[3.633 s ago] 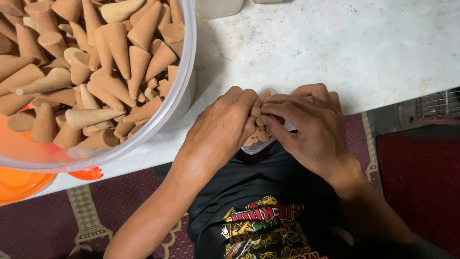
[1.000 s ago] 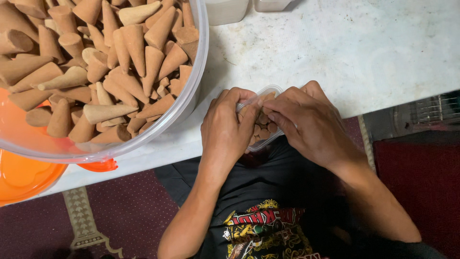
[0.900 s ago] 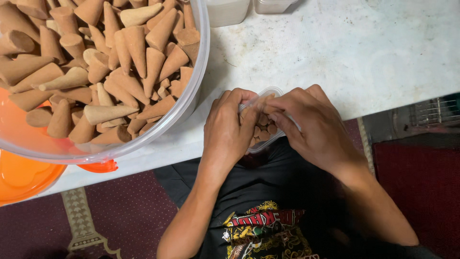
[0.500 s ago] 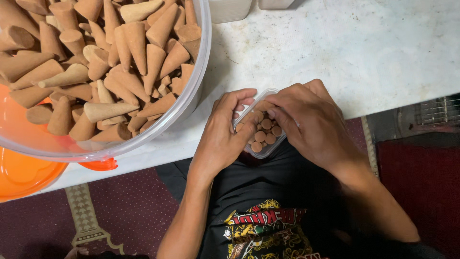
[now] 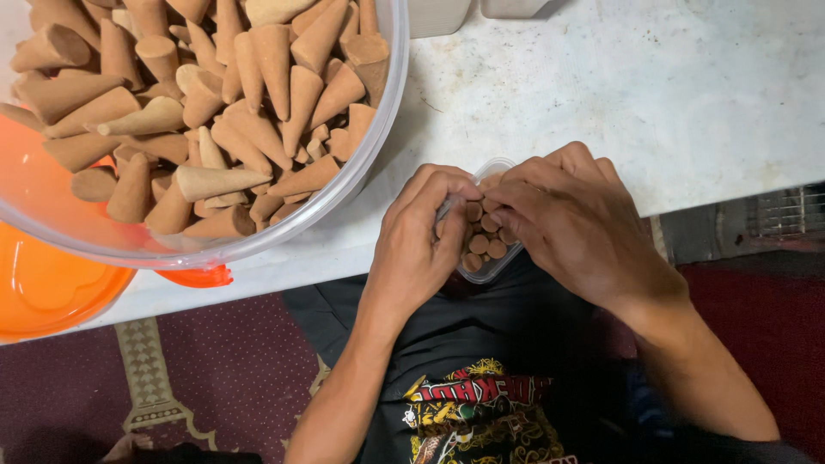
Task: The person is sorting small, cone-shaped objects from a large container into a smaller container. They carefully place each cone into the smaller container, arranging them neatly.
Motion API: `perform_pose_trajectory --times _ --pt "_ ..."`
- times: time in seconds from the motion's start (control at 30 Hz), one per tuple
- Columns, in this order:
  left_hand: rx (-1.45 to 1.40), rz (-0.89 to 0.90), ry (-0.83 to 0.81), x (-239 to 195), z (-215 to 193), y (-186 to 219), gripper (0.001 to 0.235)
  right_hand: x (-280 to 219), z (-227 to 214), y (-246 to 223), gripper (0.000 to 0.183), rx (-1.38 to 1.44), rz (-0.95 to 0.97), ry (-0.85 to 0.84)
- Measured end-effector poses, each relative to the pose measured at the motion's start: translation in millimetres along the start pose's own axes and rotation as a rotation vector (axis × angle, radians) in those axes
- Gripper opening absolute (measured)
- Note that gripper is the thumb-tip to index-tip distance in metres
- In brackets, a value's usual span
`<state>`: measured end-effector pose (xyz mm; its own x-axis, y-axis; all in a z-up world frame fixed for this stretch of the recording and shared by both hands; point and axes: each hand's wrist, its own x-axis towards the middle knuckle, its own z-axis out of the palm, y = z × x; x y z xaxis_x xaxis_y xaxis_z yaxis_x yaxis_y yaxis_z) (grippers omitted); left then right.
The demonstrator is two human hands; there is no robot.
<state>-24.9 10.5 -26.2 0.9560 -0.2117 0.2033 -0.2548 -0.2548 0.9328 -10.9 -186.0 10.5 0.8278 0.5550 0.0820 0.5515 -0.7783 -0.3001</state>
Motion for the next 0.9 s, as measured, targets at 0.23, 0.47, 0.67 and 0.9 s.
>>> perform_pose_trajectory --times 0.23,0.47,0.67,0.9 --pt "0.077 0.036 0.024 -3.3 -1.1 6.1 0.02 -2.0 4.1 0.0 0.021 0.046 -0.002 0.091" --pt "0.136 -0.079 0.122 -8.2 -9.6 2.4 0.022 4.4 29.3 -3.1 0.02 0.207 0.0 0.204" --pt "0.201 -0.082 0.258 -17.7 8.3 -3.9 0.036 7.5 41.0 -2.7 0.011 0.267 -0.067 0.352" --pt "0.17 -0.292 0.257 -8.1 20.6 -11.0 0.033 12.5 58.4 1.9 0.033 0.597 0.112 0.423"
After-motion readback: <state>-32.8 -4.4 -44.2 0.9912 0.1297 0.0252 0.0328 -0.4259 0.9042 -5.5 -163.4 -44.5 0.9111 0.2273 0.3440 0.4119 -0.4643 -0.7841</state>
